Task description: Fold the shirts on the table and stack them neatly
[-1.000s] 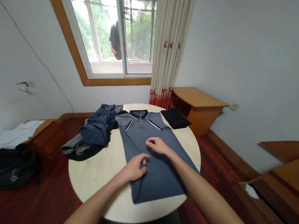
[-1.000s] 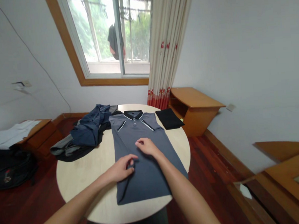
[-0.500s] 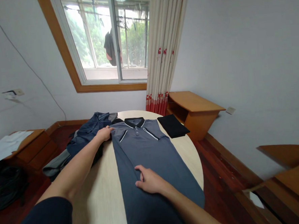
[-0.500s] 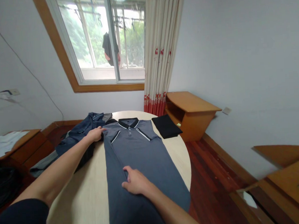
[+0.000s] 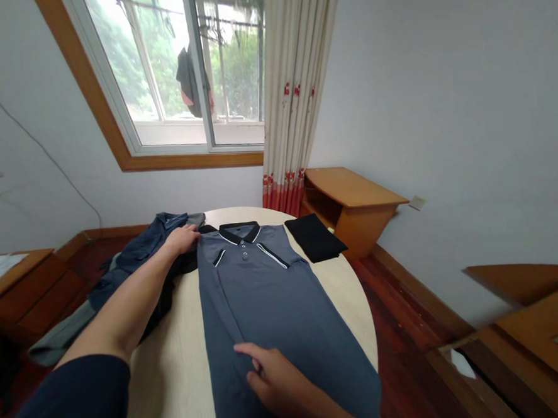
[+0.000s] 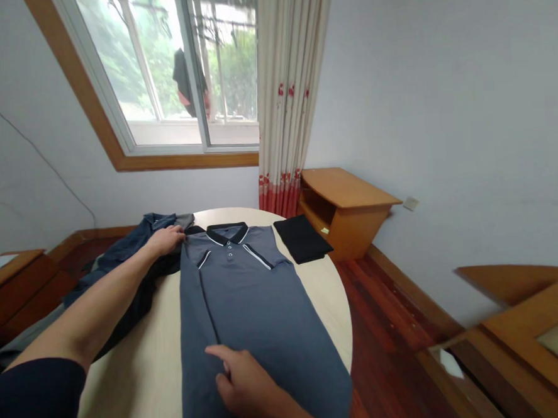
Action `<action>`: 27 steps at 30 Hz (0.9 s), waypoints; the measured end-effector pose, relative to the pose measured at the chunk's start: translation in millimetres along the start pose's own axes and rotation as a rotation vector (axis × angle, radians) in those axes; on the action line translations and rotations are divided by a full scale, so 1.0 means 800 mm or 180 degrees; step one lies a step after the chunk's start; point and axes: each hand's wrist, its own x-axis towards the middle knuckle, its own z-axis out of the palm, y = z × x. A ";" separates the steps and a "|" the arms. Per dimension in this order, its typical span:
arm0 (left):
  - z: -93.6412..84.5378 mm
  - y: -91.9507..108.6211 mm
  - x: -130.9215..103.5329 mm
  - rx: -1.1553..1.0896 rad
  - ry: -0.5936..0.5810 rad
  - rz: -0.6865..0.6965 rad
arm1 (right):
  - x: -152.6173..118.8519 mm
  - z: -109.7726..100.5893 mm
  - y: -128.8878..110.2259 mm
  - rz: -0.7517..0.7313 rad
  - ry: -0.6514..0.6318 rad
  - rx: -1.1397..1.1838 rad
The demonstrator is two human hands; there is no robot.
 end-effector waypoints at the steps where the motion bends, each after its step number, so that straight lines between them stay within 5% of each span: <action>1: -0.006 0.003 0.010 0.0023 0.0054 0.0062 | -0.004 0.000 -0.001 -0.0052 0.0003 0.0032; 6: -0.018 0.046 0.063 0.0043 0.0254 0.0407 | -0.023 -0.004 -0.006 0.0014 0.0014 0.0122; 12: 0.014 0.098 0.068 -0.0156 0.0360 0.0072 | -0.035 -0.017 -0.003 0.0541 -0.0179 0.0095; 17: 0.052 0.110 0.046 -0.0491 0.0177 -0.0554 | -0.029 -0.025 0.007 0.0575 -0.0693 0.0212; 23: 0.090 0.116 0.043 -0.0778 -0.0269 -0.0810 | -0.015 -0.026 0.014 0.1005 -0.1503 0.0640; 27: 0.097 0.111 0.059 -0.0815 -0.0317 -0.0900 | -0.013 -0.027 0.016 0.0929 -0.1244 0.0266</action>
